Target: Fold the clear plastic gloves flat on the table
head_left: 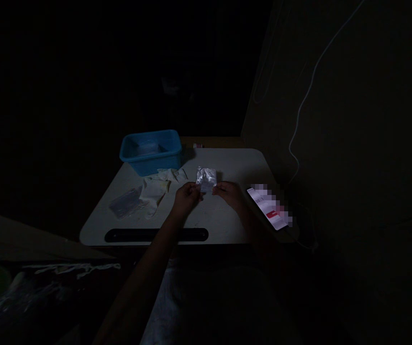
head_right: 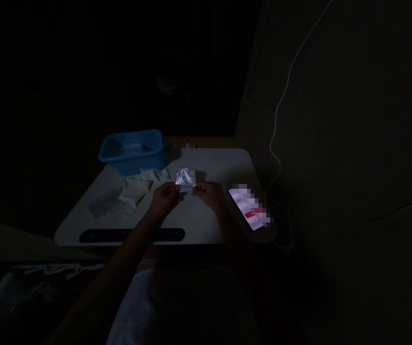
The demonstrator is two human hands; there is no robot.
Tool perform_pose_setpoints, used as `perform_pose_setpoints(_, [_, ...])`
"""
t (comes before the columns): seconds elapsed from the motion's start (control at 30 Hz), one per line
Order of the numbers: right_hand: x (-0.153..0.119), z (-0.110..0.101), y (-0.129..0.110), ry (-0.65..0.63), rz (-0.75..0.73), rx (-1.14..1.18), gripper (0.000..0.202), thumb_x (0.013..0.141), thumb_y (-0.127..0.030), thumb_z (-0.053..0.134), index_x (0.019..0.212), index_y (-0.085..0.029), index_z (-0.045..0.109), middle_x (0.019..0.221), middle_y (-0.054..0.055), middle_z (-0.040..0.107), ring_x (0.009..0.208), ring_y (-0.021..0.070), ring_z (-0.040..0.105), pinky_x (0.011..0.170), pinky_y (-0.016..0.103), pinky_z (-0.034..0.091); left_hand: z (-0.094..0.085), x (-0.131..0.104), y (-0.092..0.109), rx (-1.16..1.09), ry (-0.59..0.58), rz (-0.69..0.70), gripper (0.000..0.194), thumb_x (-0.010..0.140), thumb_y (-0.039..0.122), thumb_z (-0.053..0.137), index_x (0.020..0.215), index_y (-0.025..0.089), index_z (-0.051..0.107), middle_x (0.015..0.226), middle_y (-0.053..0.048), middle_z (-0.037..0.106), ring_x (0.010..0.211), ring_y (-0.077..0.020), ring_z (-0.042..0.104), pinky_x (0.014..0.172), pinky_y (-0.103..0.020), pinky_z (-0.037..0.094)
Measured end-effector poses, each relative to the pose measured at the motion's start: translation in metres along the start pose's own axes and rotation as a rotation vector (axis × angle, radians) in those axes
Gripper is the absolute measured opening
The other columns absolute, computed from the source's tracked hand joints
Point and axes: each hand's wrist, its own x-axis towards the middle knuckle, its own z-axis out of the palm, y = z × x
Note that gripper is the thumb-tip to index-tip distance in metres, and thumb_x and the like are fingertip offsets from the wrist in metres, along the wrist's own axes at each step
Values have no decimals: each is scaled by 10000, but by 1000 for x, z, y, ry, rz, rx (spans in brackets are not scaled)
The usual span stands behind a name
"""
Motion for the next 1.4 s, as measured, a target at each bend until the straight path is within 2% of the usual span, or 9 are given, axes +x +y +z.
perform_pose_setpoints(0.47, [-1,-1,-1,18,-15,2,206,668,-359,577,595,-168,597,595,-3,606,585,115,517,576,229,377,1,0,2,-48,16,-1,281,614,372,650,751,164,519,517,42,564,427,-74,511,444,-190,383])
perform_pose_setpoints(0.67, [0,-1,3,2,-9,45,260,690,-417,580,665,-162,627,614,-1,622,598,126,546,569,227,391,1,-1,1,-22,-6,-73,276,575,352,661,725,163,526,502,44,555,424,-75,509,432,-183,364])
perform_pose_setpoints(0.87, [1,0,7,36,-11,63,213,688,-386,577,688,-179,631,655,2,640,635,139,564,600,241,421,3,-5,9,-23,-23,-90,294,545,351,691,718,152,560,477,39,549,428,-80,514,441,-186,375])
perform_pose_setpoints(1.07, [2,0,9,14,-3,60,199,666,-366,585,681,-171,618,646,5,630,614,136,557,601,247,415,4,-6,14,-25,-6,-94,330,553,417,698,691,139,587,533,15,580,462,-85,521,457,-196,391])
perform_pose_setpoints(1.23, [2,0,7,9,-12,76,165,664,-340,573,673,-179,608,645,-1,628,624,137,556,603,242,414,2,-5,10,39,1,-60,289,588,415,674,616,145,575,497,26,544,431,-76,495,429,-185,348])
perform_pose_setpoints(1.4, [0,-2,5,3,-36,21,188,682,-360,564,662,-178,607,639,-3,621,618,132,549,588,230,400,-2,-2,2,91,-3,-54,313,603,442,657,635,137,598,478,13,552,406,-82,482,405,-187,304])
